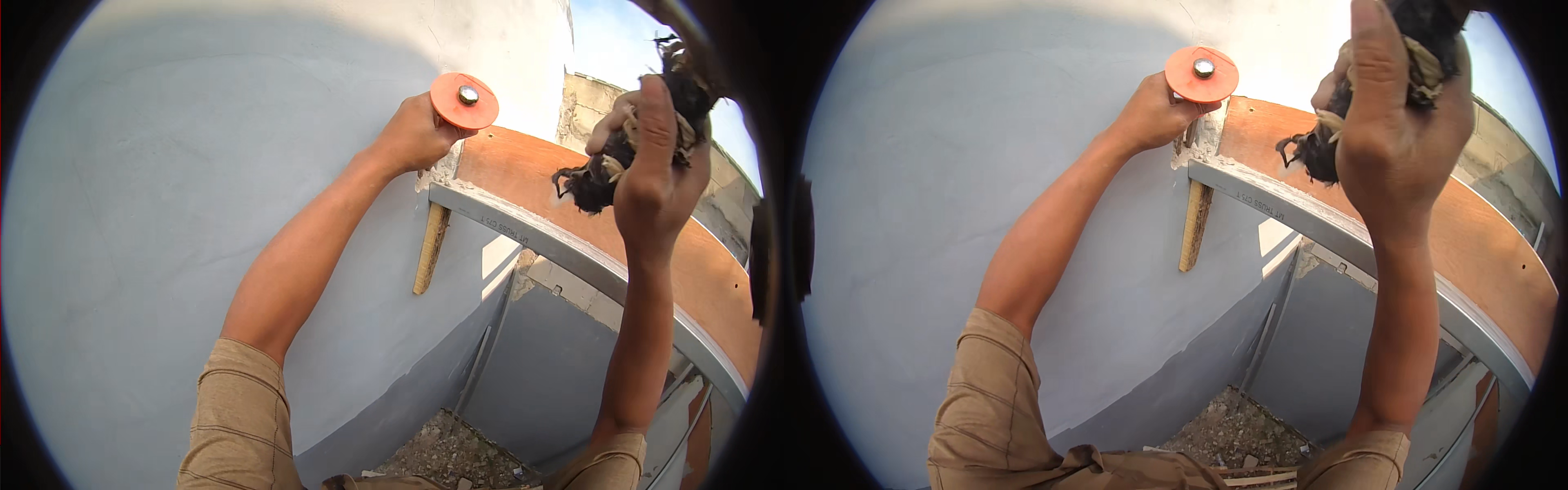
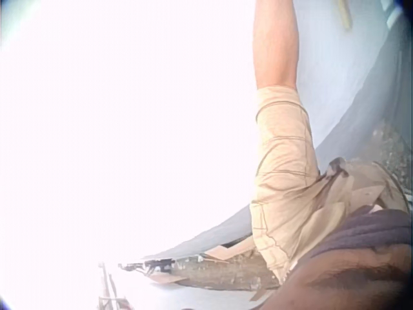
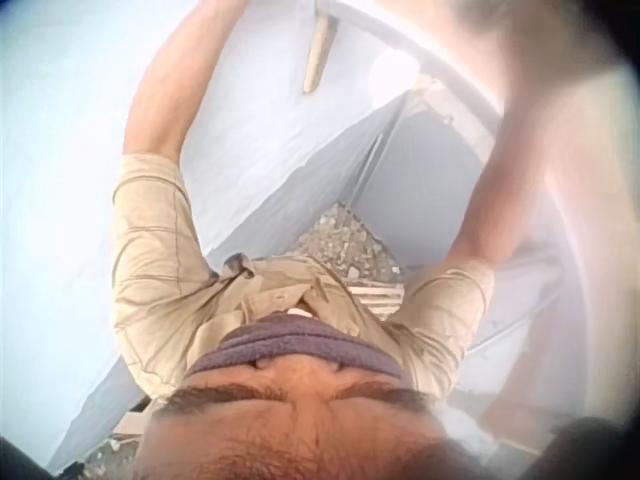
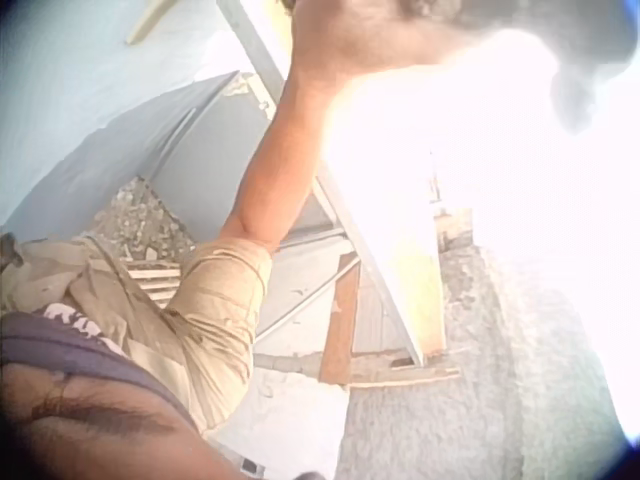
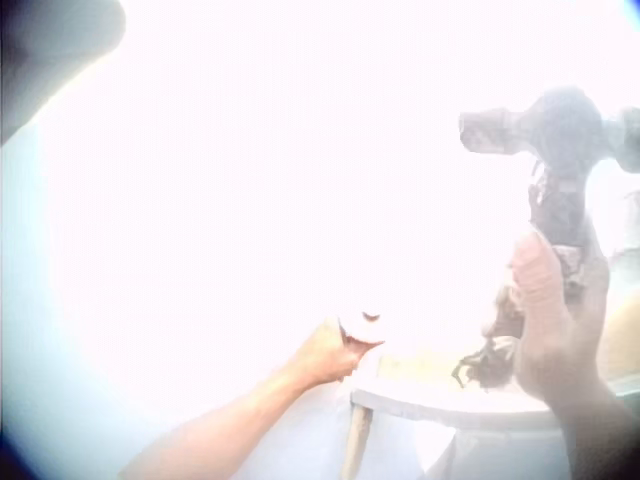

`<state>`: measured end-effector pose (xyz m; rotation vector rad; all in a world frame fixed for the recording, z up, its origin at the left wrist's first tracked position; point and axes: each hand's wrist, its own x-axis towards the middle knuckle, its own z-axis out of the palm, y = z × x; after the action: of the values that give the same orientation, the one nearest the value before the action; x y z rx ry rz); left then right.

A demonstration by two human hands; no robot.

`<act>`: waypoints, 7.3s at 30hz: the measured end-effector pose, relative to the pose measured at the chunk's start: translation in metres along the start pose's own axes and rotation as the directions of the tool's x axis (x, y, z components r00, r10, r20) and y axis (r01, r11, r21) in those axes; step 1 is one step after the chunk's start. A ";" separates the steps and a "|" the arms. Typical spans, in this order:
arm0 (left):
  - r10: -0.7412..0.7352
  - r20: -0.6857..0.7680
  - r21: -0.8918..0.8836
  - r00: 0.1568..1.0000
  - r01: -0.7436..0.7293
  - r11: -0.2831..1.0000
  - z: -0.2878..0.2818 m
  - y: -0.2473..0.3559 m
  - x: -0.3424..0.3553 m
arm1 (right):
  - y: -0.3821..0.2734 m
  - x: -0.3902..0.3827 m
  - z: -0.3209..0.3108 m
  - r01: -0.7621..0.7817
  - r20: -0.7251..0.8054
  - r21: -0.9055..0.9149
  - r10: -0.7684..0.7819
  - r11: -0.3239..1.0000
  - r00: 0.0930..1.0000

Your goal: Hammering a chisel and clearing debris to repair or modify a section of a concrete wall.

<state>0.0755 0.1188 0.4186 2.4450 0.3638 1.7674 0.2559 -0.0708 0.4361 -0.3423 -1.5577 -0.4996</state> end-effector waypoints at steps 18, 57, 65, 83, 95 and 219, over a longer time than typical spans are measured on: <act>0.139 -0.005 0.020 0.990 -0.139 0.990 0.003 0.001 -0.032 | -0.008 -0.048 0.017 -0.273 0.333 -0.428 0.431 0.862 0.839; 0.216 -0.282 0.019 0.935 -0.219 0.976 0.034 -0.025 -0.055 | -0.101 -0.418 -0.071 -0.999 0.075 0.040 0.997 0.019 0.022; 0.160 -0.263 0.112 0.951 -0.135 0.984 0.039 -0.016 -0.046 | -0.093 -0.471 -0.066 -0.999 -0.016 -0.005 0.999 0.042 0.042; -0.048 -0.023 0.343 0.999 0.053 0.938 0.030 -0.023 -0.021 | -0.083 -0.486 -0.053 -0.980 0.184 0.123 0.974 -0.154 -0.130; -0.038 -0.094 0.177 0.995 0.054 0.983 0.042 -0.029 -0.020 | -0.084 -0.498 -0.056 -0.993 0.069 -0.065 0.993 -0.097 -0.101; -0.122 0.020 -0.301 0.992 0.122 0.946 0.048 0.036 -0.125 | -0.038 -0.322 -0.075 -0.926 0.113 0.162 0.926 0.341 0.361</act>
<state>0.0882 0.0554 0.2960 2.1627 0.2192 1.6342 0.3186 -0.1130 0.1121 -1.0042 -1.1246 0.5958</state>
